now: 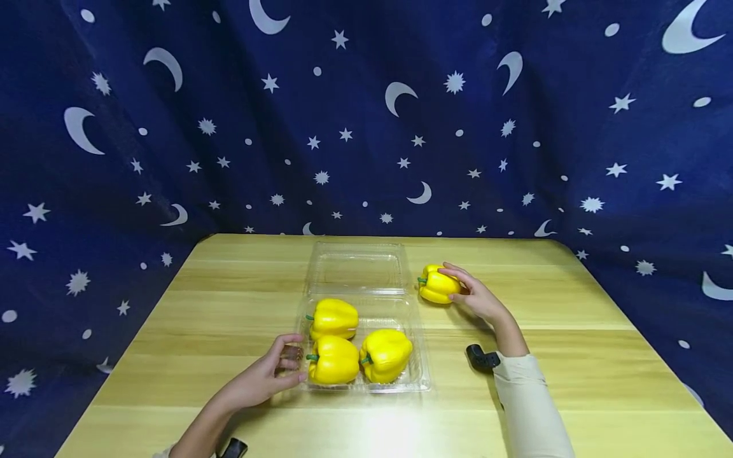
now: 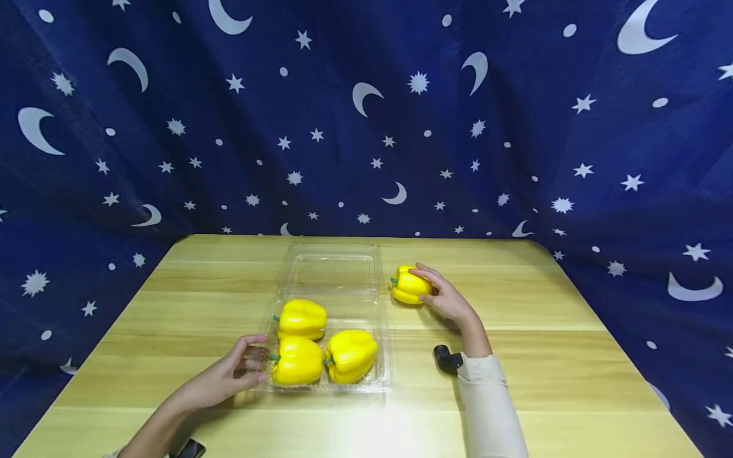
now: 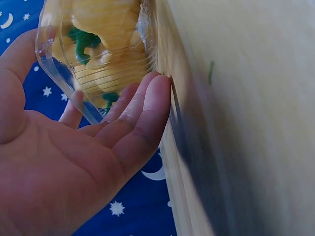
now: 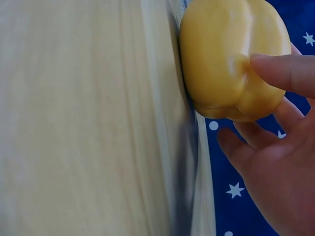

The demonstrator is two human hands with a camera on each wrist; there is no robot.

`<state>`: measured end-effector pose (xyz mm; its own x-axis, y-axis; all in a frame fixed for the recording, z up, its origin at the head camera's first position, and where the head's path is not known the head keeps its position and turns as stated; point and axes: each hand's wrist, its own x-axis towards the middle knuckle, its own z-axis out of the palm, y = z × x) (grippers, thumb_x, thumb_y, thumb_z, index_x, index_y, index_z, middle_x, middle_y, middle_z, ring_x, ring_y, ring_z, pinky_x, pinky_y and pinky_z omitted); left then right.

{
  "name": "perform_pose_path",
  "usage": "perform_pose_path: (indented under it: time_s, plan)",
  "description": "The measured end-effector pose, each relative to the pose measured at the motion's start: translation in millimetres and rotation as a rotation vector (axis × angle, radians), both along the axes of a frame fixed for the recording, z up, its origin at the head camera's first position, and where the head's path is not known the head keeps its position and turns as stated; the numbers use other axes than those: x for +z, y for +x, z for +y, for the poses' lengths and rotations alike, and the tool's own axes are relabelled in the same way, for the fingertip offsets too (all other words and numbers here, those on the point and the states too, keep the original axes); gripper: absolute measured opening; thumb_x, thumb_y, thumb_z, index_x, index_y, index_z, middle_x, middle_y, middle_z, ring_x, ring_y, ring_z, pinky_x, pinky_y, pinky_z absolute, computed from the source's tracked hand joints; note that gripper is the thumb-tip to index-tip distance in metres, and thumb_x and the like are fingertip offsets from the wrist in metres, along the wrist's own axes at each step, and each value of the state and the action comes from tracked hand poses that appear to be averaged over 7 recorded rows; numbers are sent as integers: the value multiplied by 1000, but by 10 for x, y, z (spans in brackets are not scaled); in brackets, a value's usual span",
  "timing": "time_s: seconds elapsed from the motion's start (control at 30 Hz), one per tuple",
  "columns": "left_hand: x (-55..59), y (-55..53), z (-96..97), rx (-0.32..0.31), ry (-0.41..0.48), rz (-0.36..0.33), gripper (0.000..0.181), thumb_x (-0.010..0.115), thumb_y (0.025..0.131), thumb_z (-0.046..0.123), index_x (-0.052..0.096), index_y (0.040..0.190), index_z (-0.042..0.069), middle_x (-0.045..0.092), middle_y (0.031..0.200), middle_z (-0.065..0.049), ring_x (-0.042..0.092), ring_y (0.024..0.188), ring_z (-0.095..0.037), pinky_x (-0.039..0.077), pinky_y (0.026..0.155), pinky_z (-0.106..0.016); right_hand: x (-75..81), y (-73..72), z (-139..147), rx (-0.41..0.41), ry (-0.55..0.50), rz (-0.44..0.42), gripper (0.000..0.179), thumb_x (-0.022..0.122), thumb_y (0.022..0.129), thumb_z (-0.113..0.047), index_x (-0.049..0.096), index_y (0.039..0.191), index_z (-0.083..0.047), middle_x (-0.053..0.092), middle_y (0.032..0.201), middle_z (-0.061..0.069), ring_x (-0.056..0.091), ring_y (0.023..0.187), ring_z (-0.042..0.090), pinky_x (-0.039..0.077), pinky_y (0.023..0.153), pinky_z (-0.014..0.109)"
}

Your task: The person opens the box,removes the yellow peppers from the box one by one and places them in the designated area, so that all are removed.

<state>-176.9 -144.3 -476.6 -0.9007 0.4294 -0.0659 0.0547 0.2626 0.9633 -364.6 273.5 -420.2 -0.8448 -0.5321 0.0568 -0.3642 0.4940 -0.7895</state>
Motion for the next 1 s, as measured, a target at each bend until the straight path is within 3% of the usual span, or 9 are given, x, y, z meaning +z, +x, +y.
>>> perform_pose_path:
  time_s: [0.27, 0.5, 0.8, 1.0]
  plan:
    - [6, -8, -12, 0, -13, 18, 59, 56, 91, 20, 20, 135, 6, 38, 129, -26, 48, 111, -35, 45, 87, -41, 11, -18, -10, -7, 4, -23, 55, 52, 85, 8, 38, 136, -3, 10, 152, 17, 7, 138, 40, 13, 108, 56]
    - [4, 4, 16, -3, 12, -10, 60, 56, 91, 20, 19, 135, 5, 38, 128, -25, 47, 111, -33, 44, 87, -41, 84, 18, -1, -19, -7, -17, 59, 55, 85, 3, 33, 139, -3, 3, 153, 17, 0, 138, 42, 6, 106, 62]
    - [-13, 15, 81, 2, 9, -5, 60, 56, 91, 21, 19, 136, 7, 37, 129, -24, 47, 111, -33, 43, 88, -42, 335, 219, -130, -28, 124, 184, 67, 66, 82, -8, 32, 140, -6, 8, 151, 18, -4, 137, 43, 3, 96, 74]
    - [6, 4, 21, 3, -18, -3, 61, 57, 91, 21, 19, 136, 7, 38, 129, -24, 47, 110, -32, 44, 87, -40, 455, 533, -475, 118, 164, 253, 70, 68, 79, -7, 33, 139, -8, 18, 150, 17, 6, 137, 42, 12, 100, 69]
